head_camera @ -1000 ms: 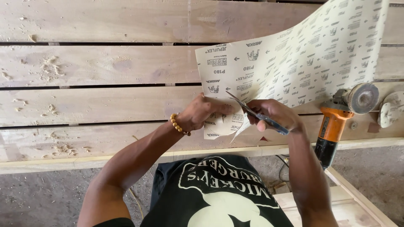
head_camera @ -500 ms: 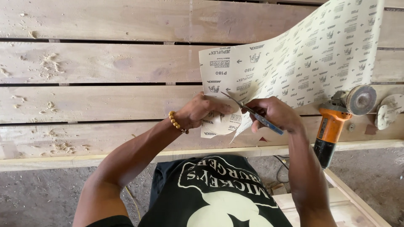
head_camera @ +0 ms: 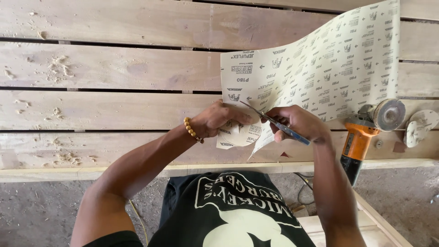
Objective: Cutting circular pieces of sandpaper using scissors.
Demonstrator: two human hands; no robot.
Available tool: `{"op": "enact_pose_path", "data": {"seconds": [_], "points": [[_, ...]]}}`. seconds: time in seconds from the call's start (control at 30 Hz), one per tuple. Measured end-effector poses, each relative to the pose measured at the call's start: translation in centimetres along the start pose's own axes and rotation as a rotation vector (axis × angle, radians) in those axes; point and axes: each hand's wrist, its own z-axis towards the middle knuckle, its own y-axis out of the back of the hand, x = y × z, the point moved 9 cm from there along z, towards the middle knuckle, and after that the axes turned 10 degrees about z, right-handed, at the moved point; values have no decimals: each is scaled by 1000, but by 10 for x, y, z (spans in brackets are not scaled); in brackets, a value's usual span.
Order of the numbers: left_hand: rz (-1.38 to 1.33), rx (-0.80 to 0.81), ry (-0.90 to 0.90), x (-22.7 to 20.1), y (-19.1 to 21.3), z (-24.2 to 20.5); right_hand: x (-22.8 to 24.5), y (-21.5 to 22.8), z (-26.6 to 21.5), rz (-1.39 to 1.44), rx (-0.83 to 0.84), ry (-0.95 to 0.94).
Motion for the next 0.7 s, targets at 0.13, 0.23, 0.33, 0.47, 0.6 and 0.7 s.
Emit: {"op": "enact_pose_path", "data": {"seconds": [0.13, 0.23, 0.33, 0.47, 0.6, 0.7], "points": [[33, 10, 16, -5, -3, -6, 4, 2, 3, 7, 9, -26], [-18, 7, 25, 3, -2, 1, 9, 3, 3, -18, -3, -39], [-50, 1, 31, 3, -1, 0, 2, 5, 2, -42, -26, -70], [-72, 18, 29, 5, -1, 3, -12, 11, 1, -72, -58, -112], [-87, 20, 27, 11, 3, 9, -18, 18, -1, -127, -124, -176], [-67, 9, 42, 13, 4, 10, -20, 22, -3, -156, -148, -210]]}}
